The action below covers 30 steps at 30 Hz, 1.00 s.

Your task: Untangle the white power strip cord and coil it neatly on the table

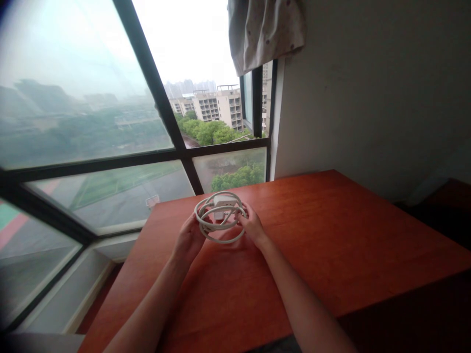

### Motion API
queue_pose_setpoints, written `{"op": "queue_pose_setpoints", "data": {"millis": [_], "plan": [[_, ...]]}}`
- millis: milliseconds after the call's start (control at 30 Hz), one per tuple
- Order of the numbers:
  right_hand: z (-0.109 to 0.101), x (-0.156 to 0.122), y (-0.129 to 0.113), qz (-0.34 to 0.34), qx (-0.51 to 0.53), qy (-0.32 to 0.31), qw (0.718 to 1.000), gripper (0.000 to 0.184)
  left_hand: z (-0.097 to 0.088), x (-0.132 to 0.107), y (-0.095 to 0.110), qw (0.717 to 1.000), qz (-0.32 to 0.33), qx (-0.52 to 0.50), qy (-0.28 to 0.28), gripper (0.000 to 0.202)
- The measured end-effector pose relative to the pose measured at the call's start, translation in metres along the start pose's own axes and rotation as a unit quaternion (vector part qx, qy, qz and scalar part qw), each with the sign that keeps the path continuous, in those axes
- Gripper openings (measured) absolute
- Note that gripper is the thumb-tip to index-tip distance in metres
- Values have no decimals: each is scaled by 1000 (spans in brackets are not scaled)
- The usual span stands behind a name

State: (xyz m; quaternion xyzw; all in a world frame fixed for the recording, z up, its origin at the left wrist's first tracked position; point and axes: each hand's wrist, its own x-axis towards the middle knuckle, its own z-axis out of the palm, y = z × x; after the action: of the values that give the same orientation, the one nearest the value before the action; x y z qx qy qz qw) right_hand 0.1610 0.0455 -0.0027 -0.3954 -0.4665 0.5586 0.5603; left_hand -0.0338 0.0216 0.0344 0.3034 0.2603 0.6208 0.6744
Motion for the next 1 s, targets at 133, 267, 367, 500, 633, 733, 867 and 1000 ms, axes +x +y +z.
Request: {"op": "queue_pose_setpoints", "data": {"millis": [133,267,367,500,633,733,867,1000], "plan": [[0,4,11,-45,-55,13,997,46,-6,6,-5,998,9,35,60,30],[-3,6,20,-74,-113,26,991,47,-12,7,-13,988,40,107,108,37],[-6,8,24,-80,-150,40,985,51,-13,4,-16,976,60,184,99,42],[-8,9,22,-100,-162,42,981,48,-10,0,-12,968,45,243,41,47],[-9,9,20,-112,-153,47,981,50,-5,-4,-5,966,4,259,-25,54],[-9,10,21,-111,-163,55,979,49,0,-6,-3,962,-7,269,-50,52],[-9,9,20,-114,-161,50,979,48,1,-7,-4,964,-25,264,-33,47],[-7,6,13,-128,-149,21,980,51,-4,-6,-9,967,-22,252,11,44]]}}
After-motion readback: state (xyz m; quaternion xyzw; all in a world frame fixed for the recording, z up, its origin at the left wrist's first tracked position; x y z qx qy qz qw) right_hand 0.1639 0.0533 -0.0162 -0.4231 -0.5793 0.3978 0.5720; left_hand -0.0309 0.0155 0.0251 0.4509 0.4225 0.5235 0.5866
